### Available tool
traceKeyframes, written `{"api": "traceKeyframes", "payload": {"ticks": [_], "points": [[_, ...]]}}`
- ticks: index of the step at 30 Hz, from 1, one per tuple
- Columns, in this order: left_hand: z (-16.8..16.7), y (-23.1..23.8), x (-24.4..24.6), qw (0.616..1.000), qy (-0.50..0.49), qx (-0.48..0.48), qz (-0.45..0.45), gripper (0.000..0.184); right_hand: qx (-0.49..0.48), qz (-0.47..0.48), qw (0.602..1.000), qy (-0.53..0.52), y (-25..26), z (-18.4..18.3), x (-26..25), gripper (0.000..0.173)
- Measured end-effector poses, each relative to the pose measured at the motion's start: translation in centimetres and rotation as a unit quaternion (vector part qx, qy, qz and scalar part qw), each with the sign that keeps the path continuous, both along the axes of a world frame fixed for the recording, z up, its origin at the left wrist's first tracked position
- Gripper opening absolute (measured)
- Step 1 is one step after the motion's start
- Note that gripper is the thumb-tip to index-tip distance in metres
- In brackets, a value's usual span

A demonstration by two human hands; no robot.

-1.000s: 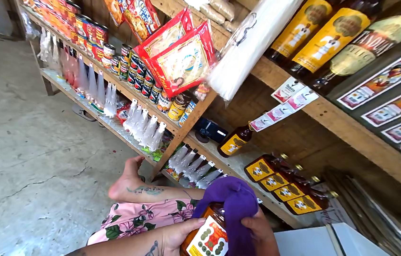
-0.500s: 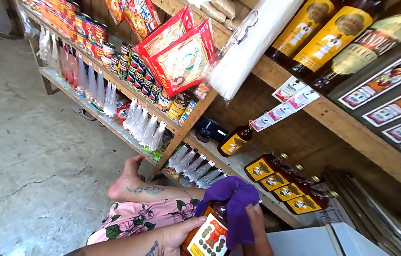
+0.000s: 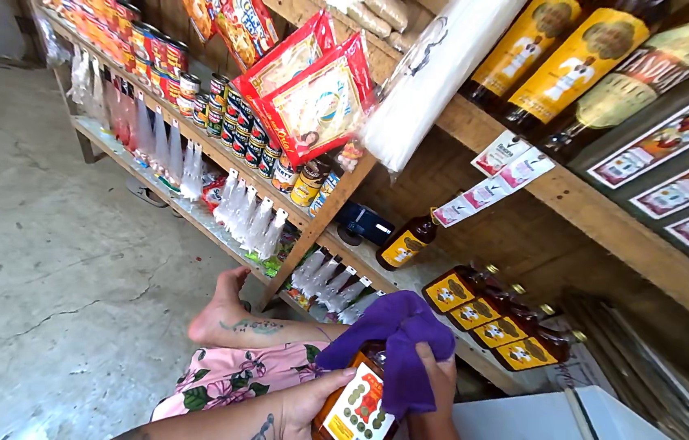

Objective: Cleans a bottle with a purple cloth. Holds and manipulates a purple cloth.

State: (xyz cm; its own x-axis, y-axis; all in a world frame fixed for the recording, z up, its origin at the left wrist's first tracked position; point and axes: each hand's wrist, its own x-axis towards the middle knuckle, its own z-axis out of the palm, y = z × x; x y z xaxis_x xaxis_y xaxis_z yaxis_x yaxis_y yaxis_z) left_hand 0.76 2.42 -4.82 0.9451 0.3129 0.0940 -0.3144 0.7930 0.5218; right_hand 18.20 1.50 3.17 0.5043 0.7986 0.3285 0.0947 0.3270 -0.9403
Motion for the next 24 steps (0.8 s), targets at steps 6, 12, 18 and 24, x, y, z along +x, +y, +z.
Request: {"api": "traceKeyframes", "payload": {"ticks": [6, 12, 18, 24], "points": [[0.1, -0.1, 0.0, 1.0, 0.023, 0.008, -0.002, 0.053, 0.02, 0.003, 0.997, -0.078, 0.3, 1.0, 0.9, 0.05], [0.1, 0.0, 0.0, 1.0, 0.018, 0.01, -0.013, 0.051, 0.099, 0.012, 0.986, -0.136, 0.6, 1.1, 1.6, 0.046], [-0.2, 0.0, 0.2, 1.0, 0.007, 0.008, -0.006, 0.057, 0.154, -0.006, 0.973, -0.174, 0.7, -0.1, 1.7, 0.045], [0.1, -0.2, 0.2, 0.999, 0.051, 0.012, 0.01, 0.054, 0.147, 0.032, 0.959, -0.242, 1.0, 0.3, 2.3, 0.044]]}}
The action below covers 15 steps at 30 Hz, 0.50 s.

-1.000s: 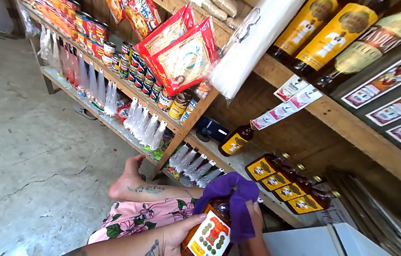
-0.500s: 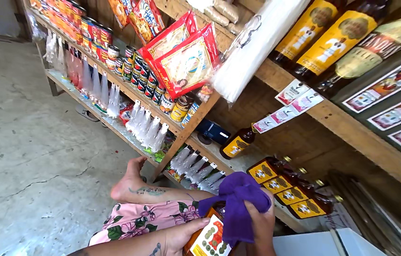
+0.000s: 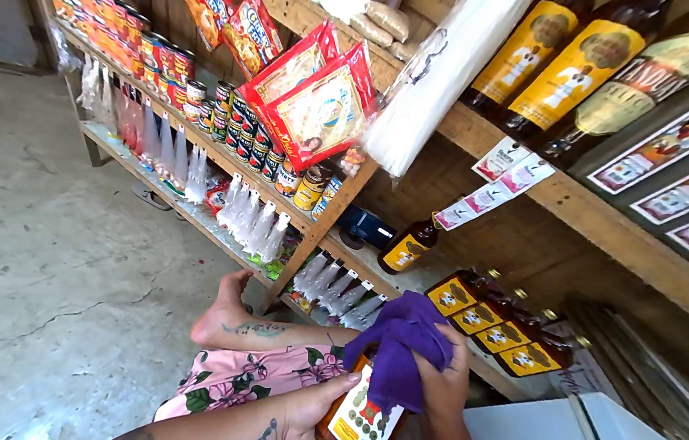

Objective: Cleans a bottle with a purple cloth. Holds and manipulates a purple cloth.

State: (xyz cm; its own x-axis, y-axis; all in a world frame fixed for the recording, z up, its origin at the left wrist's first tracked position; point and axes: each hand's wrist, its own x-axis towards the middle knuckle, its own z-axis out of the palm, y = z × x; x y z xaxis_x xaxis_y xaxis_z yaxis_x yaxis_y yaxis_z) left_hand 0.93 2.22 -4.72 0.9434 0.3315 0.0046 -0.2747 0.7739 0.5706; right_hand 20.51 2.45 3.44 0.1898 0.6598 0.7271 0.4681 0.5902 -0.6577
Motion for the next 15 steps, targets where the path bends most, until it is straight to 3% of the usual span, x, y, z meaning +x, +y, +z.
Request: {"api": "traceKeyframes", "payload": {"ticks": [7, 15], "points": [[0.1, 0.0, 0.2, 1.0, 0.021, -0.007, -0.005, 0.052, -0.05, 0.025, 0.991, -0.12, 0.9, 0.3, 1.6, 0.038], [0.3, 0.0, 0.2, 0.997, 0.069, 0.011, -0.026, 0.046, -0.149, 0.046, 0.985, -0.069, 1.0, 1.3, 2.3, 0.038]]}}
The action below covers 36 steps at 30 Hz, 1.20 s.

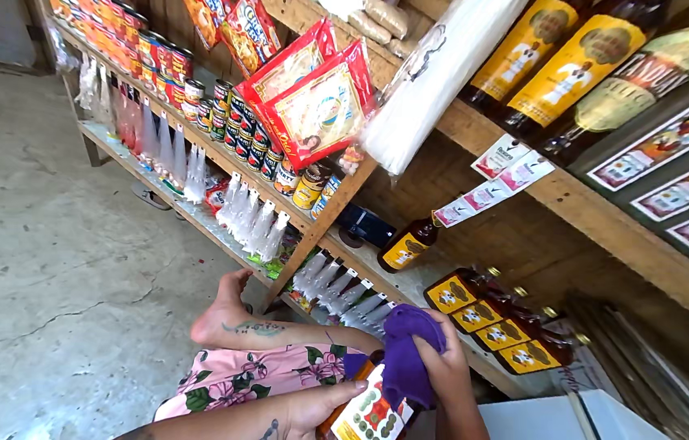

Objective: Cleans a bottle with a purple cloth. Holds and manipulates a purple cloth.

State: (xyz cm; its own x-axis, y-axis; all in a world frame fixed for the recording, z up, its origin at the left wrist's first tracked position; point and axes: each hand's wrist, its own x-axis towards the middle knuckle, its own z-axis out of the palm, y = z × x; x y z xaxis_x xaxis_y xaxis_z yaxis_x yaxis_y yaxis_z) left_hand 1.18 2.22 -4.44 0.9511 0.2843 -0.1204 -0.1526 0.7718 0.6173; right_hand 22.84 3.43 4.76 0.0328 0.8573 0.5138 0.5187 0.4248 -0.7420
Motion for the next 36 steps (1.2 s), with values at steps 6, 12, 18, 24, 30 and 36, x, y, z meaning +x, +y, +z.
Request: {"api": "traceKeyframes", "payload": {"ticks": [6, 12, 18, 24, 30, 36], "points": [[0.0, 0.1, -0.1, 1.0, 0.006, 0.002, 0.002, 0.047, -0.076, -0.076, 0.988, 0.112, -0.9, 0.6, -1.5, 0.048], [0.3, 0.1, -0.4, 1.0, -0.015, -0.015, 0.007, 0.046, -0.105, -0.042, 0.952, 0.286, -1.5, 0.5, -1.4, 0.019], [0.1, 0.1, -0.4, 0.999, -0.051, -0.014, 0.007, 0.046, -0.09, 0.16, 0.929, 0.32, -1.2, -1.5, 1.4, 0.032], [0.1, 0.0, -0.4, 0.999, -0.047, -0.007, 0.003, 0.043, -0.081, 0.152, 0.932, 0.319, -1.6, -1.0, 0.7, 0.034], [0.5, 0.0, -0.5, 1.0, -0.029, -0.001, 0.001, 0.039, -0.086, 0.051, 0.917, 0.385, -1.5, -1.8, 0.2, 0.045], [0.1, 0.1, -0.7, 0.999, -0.043, 0.004, 0.01, 0.041, -0.084, 0.157, 0.903, 0.391, -1.3, -2.7, 1.5, 0.022]]}}
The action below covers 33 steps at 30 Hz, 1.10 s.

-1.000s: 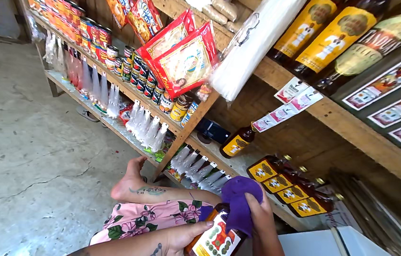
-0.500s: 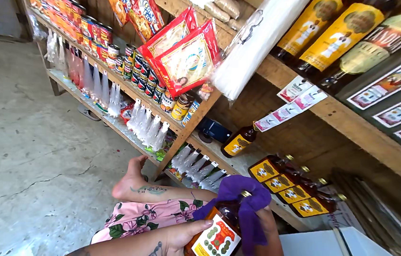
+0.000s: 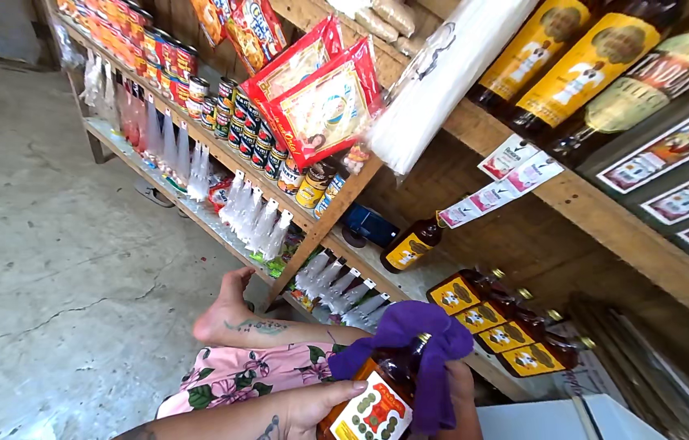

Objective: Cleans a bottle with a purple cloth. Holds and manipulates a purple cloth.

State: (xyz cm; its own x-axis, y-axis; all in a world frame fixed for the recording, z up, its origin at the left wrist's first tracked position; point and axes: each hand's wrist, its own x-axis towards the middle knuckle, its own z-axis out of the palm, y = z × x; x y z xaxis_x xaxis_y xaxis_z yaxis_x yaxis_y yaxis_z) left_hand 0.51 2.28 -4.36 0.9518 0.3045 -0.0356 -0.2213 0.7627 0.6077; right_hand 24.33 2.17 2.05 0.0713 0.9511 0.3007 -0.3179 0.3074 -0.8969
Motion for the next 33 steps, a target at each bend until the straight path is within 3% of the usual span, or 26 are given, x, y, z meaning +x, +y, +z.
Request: {"api": "traceKeyframes", "payload": {"ticks": [3, 8, 13, 19, 24, 29, 33], "points": [[-0.2, 0.0, 0.0, 1.0, -0.009, 0.002, 0.001, 0.043, 0.034, 0.028, 0.998, -0.04, -0.3, 1.0, -0.8, 0.024], [0.1, -0.1, -0.1, 1.0, 0.017, 0.024, 0.006, 0.039, 0.019, -0.046, 0.996, -0.071, -1.4, 1.8, -1.5, 0.025], [0.1, -0.2, 0.1, 1.0, 0.003, 0.013, -0.001, 0.038, 0.035, -0.057, 0.994, -0.089, -1.2, 2.3, -1.6, 0.031], [0.5, -0.2, 0.1, 0.999, 0.036, 0.009, -0.012, 0.038, -0.039, -0.174, 0.977, -0.117, -1.1, 3.3, -3.4, 0.037], [0.2, -0.1, 0.3, 0.999, 0.034, 0.01, -0.016, 0.039, -0.086, -0.228, 0.958, -0.153, -0.9, 3.8, -3.8, 0.029], [0.4, -0.1, 0.3, 0.999, 0.048, 0.014, -0.014, 0.038, -0.073, -0.15, 0.981, -0.104, -0.6, 2.2, -1.3, 0.025], [0.5, -0.2, 0.2, 0.999, 0.045, 0.01, -0.015, 0.036, -0.046, -0.085, 0.995, -0.035, -0.6, 1.6, -1.4, 0.032]]}}
